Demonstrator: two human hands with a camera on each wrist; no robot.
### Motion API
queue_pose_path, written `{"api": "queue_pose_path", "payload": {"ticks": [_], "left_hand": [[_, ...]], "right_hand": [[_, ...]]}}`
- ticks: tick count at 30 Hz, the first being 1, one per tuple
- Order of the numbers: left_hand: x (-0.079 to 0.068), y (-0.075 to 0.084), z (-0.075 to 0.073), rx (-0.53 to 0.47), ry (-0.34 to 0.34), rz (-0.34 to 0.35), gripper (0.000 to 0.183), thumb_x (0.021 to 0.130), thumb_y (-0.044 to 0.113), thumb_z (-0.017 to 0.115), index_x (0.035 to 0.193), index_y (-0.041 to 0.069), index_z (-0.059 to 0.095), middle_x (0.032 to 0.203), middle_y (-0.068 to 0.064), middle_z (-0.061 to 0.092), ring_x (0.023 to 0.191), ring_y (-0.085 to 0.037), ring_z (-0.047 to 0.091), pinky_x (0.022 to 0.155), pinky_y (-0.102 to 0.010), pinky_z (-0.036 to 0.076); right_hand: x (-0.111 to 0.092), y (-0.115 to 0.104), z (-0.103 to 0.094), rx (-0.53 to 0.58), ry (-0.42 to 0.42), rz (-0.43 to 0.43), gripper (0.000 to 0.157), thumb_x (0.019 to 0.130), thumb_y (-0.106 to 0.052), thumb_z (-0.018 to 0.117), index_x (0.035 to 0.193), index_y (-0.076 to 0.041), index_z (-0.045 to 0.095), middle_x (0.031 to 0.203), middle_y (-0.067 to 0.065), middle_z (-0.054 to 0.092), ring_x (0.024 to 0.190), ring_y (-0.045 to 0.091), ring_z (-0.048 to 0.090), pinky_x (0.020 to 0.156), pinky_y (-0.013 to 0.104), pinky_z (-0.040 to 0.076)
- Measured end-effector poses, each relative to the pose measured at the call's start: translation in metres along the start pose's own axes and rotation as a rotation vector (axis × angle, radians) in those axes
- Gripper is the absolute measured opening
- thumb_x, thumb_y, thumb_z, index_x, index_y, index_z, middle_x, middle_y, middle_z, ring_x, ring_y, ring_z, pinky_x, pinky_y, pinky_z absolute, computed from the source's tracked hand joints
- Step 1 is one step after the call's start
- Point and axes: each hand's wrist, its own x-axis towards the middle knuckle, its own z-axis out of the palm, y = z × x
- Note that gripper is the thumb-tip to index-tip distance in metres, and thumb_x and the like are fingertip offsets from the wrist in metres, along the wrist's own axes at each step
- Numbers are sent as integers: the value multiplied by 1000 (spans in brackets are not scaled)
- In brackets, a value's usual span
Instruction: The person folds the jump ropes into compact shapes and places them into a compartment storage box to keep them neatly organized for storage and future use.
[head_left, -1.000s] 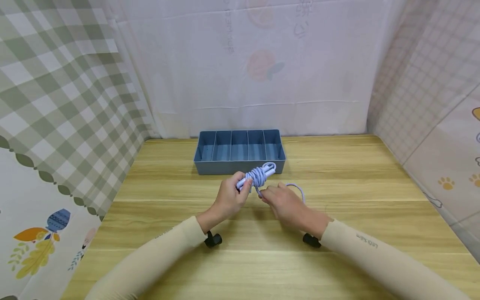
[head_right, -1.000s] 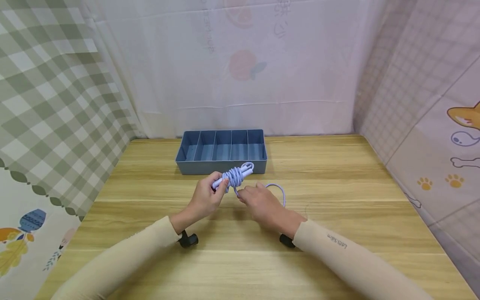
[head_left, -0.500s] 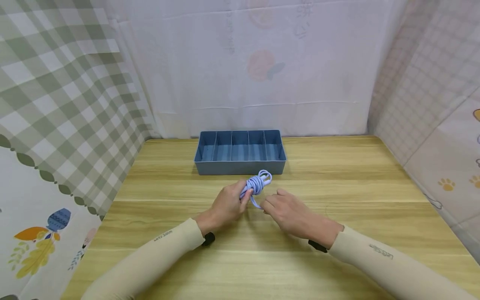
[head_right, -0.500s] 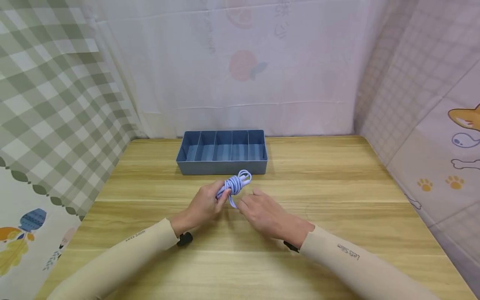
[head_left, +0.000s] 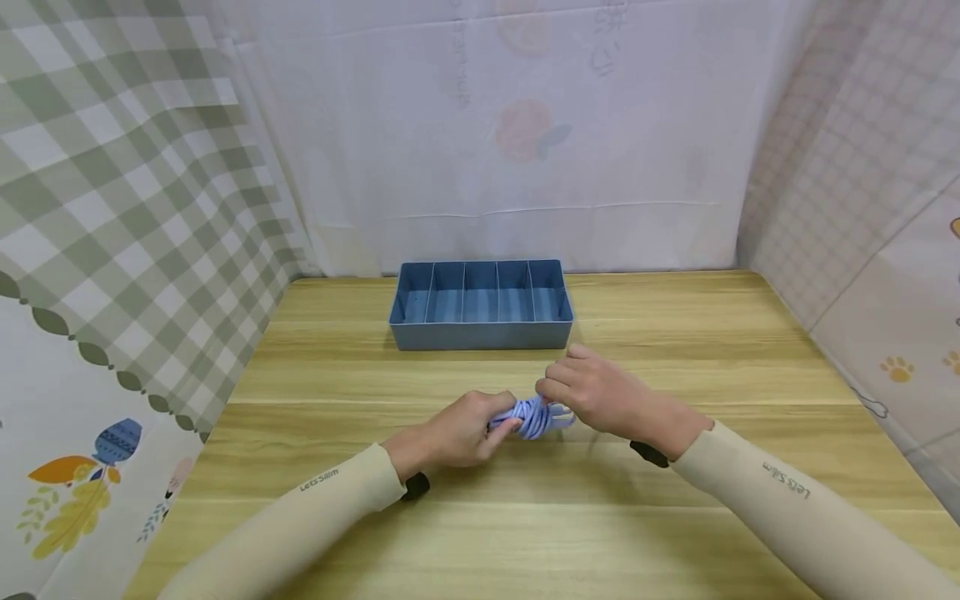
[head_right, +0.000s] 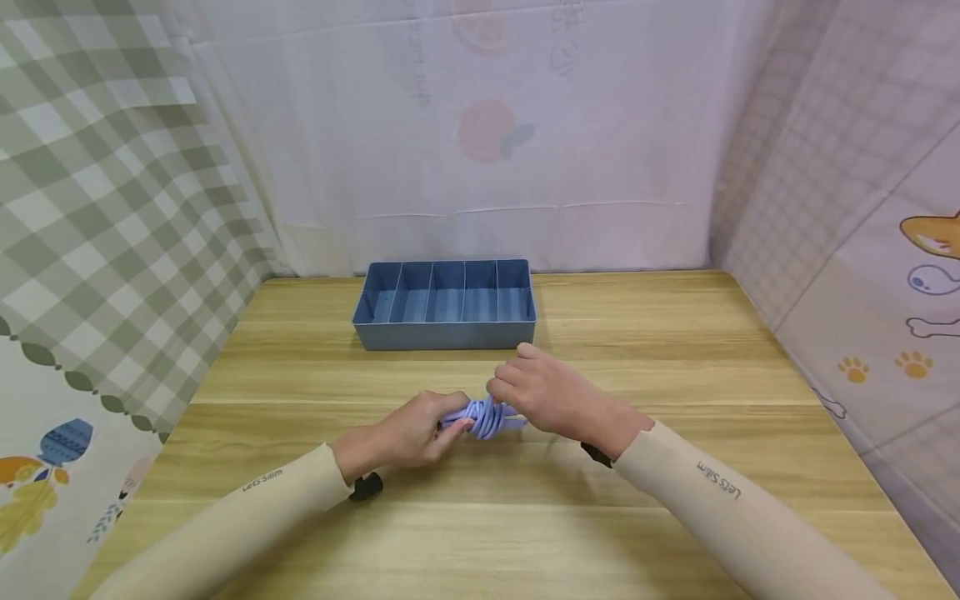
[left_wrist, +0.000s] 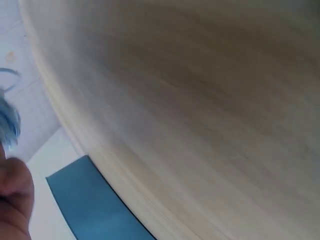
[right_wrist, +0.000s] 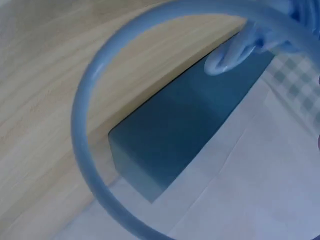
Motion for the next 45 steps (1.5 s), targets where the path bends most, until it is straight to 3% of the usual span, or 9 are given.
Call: {"api": "queue_pose_path", "payload": {"ticks": [4,8,13,17,22,27,31,38,45], "left_hand": [[-1,2,1,-158,-45,62,10,105,10,57,95,9,57,75,4,55,61,1,46,54,-13,41],[-1,6,0,-307,-33,105,12,105,7,55,94,9,59,72,4,54,60,2,44,53,-16,41],[0,13,-3,-486,26,94,13,106,4,54,96,6,62,73,0,55,60,-2,44,52,-20,41],[3,19,-6,-612,96,64,15,107,4,51,98,0,62,73,-5,54,59,-5,45,49,-22,40],[9,22,-7,-730,291,-51,22,109,7,47,98,-7,59,73,-10,51,58,-9,46,50,-23,41],[17,19,-7,-585,505,-146,19,107,6,51,97,-6,61,70,-9,54,55,-9,48,47,-23,43],[19,12,-7,-416,603,-191,17,105,7,57,93,-3,63,67,-6,55,53,-8,48,45,-23,41],[14,-3,-8,-152,597,-174,11,101,4,61,91,0,62,69,-3,56,53,-5,46,44,-21,38],[10,-8,-13,-40,541,-71,8,99,2,63,92,-1,60,66,-2,54,52,-4,44,44,-18,35]], "right_hand": [[-5,12,2,118,20,14,23,81,10,72,94,-7,67,84,-2,62,73,12,60,64,28,36],[-12,22,6,250,37,67,4,96,-5,68,97,-8,71,87,-3,65,76,10,59,67,27,33],[-21,29,18,385,85,172,28,107,-27,53,102,-8,74,83,-6,63,72,9,50,72,25,31],[-27,29,31,418,136,219,32,108,-29,50,104,-8,72,84,-6,66,71,8,51,71,26,30],[-30,19,49,295,161,261,6,98,-4,61,96,-7,65,84,1,68,73,17,59,67,32,41],[-22,5,58,116,108,320,12,88,-2,69,99,-4,65,94,10,73,84,25,70,76,45,51],[-15,-10,61,66,103,323,13,104,-14,58,101,-3,65,86,5,70,71,17,64,66,37,43],[-3,-31,52,23,100,312,10,100,-9,61,95,-2,66,72,1,61,63,14,57,62,32,37],[0,-34,37,-7,76,329,8,98,-8,63,94,-2,68,72,1,63,62,15,58,61,32,37]]}}
